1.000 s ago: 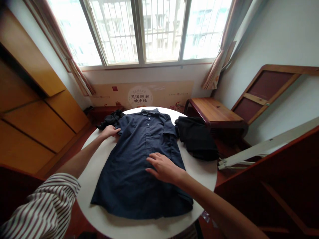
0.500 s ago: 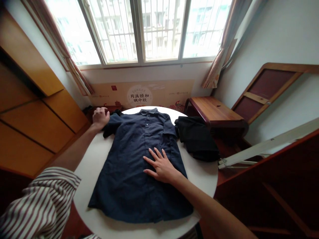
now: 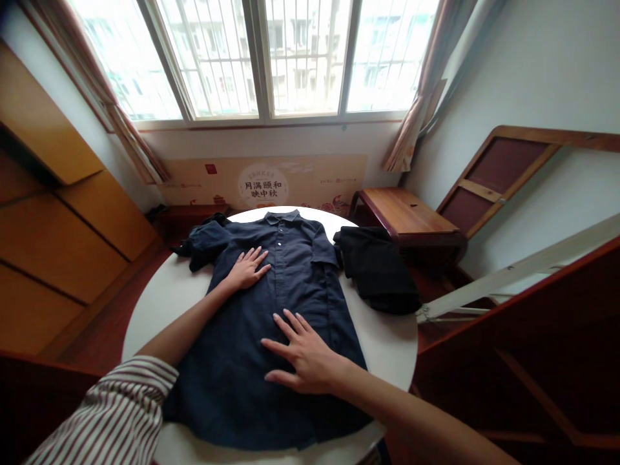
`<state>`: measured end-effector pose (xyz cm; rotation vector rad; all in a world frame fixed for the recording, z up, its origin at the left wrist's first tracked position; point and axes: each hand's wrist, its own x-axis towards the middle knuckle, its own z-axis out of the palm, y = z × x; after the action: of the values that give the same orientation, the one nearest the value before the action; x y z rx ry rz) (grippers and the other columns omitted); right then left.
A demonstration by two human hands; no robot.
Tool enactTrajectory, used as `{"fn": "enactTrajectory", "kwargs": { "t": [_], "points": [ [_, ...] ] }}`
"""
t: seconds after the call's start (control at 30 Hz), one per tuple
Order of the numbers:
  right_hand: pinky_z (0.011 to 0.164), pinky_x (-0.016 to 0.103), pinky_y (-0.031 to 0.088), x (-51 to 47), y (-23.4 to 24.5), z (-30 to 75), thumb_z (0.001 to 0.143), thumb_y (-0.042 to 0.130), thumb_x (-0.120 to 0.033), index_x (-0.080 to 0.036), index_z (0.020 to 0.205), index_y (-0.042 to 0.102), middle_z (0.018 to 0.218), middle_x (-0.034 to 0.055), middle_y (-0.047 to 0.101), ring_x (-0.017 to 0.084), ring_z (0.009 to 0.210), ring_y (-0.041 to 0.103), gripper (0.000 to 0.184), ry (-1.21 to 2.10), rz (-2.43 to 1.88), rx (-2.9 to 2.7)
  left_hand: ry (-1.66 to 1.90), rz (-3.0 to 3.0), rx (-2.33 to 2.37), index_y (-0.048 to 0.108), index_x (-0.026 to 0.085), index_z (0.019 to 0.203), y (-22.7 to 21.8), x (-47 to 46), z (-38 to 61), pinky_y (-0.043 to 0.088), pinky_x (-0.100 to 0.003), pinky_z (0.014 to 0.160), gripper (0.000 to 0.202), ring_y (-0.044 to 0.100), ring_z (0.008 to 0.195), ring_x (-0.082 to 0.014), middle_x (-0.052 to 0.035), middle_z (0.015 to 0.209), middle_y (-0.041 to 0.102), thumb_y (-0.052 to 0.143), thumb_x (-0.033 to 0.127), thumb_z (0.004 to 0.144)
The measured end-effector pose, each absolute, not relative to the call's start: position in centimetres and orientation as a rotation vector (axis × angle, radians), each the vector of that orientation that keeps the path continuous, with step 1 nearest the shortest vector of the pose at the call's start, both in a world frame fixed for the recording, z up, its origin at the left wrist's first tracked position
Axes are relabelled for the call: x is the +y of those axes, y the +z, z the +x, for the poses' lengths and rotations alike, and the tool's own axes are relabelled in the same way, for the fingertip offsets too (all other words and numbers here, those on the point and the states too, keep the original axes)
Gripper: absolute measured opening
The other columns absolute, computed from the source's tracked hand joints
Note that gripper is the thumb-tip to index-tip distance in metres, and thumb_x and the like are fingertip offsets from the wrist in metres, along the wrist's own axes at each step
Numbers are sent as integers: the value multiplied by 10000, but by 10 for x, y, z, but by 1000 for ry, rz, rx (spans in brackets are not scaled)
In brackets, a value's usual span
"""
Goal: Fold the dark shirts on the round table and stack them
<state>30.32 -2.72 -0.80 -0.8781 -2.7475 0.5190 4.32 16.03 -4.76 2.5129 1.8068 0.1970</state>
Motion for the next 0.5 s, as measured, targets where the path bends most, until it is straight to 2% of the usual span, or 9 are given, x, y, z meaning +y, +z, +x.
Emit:
{"fn": "enactTrajectory", "kwargs": {
  "t": [0.07, 0.1, 0.2, 0.27, 0.33, 0.4, 0.5],
  "points": [
    [1121, 466, 344, -2, 0, 308, 1004, 396, -465, -222, 1351, 577, 1419, 123, 530, 289, 1344, 432, 461, 387, -995, -2651, 209, 2517, 1801, 310, 270, 1535, -48, 159, 43, 169, -506, 1191, 653, 195, 1489, -294, -71, 1616, 229, 313, 604, 974],
    [1096, 447, 378, 15, 5, 312, 1013, 384, -387, -195, 1302, 606, 1349, 133, 577, 278, 1274, 492, 412, 290, -1088, -2596, 213, 2519, 1796, 315, 267, 1533, -48, 159, 43, 173, -510, 1189, 654, 197, 1488, -297, -72, 1615, 230, 314, 605, 973],
    [1046, 485, 401, 74, 19, 323, 946, 493, -274, -113, 1310, 567, 1324, 206, 549, 351, 1252, 462, 405, -19, -1474, -2451, 225, 2530, 1791, 330, 248, 1530, -47, 157, 45, 171, -519, 1188, 660, 199, 1486, -305, -83, 1610, 241, 305, 605, 975],
    [1017, 482, 413, 108, 25, 331, 874, 577, -206, -66, 1284, 572, 1294, 244, 552, 384, 1246, 450, 433, -50, -1762, -2331, 231, 2530, 1794, 335, 240, 1528, -48, 157, 45, 165, -516, 1190, 663, 198, 1487, -304, -86, 1608, 248, 297, 605, 976],
    [985, 430, 438, 134, 28, 338, 834, 594, -139, -75, 1160, 650, 1211, 233, 607, 364, 1200, 503, 337, 19, -1923, -2238, 237, 2527, 1798, 334, 244, 1529, -48, 158, 45, 165, -508, 1193, 665, 200, 1487, -299, -81, 1607, 251, 295, 608, 974],
    [931, 380, 468, 154, 35, 347, 851, 564, -122, -106, 1052, 698, 1115, 205, 660, 329, 1117, 582, 242, 81, -1972, -2163, 250, 2528, 1800, 335, 249, 1528, -49, 158, 45, 168, -502, 1194, 666, 207, 1486, -295, -77, 1607, 253, 297, 612, 971],
    [865, 387, 492, 175, 54, 366, 949, 473, -198, -97, 1112, 676, 1069, 207, 678, 318, 1035, 638, 278, 87, -2027, -1959, 256, 2530, 1805, 341, 262, 1525, -50, 159, 44, 170, -497, 1195, 659, 221, 1482, -291, -73, 1607, 258, 309, 612, 967]
  ]
}}
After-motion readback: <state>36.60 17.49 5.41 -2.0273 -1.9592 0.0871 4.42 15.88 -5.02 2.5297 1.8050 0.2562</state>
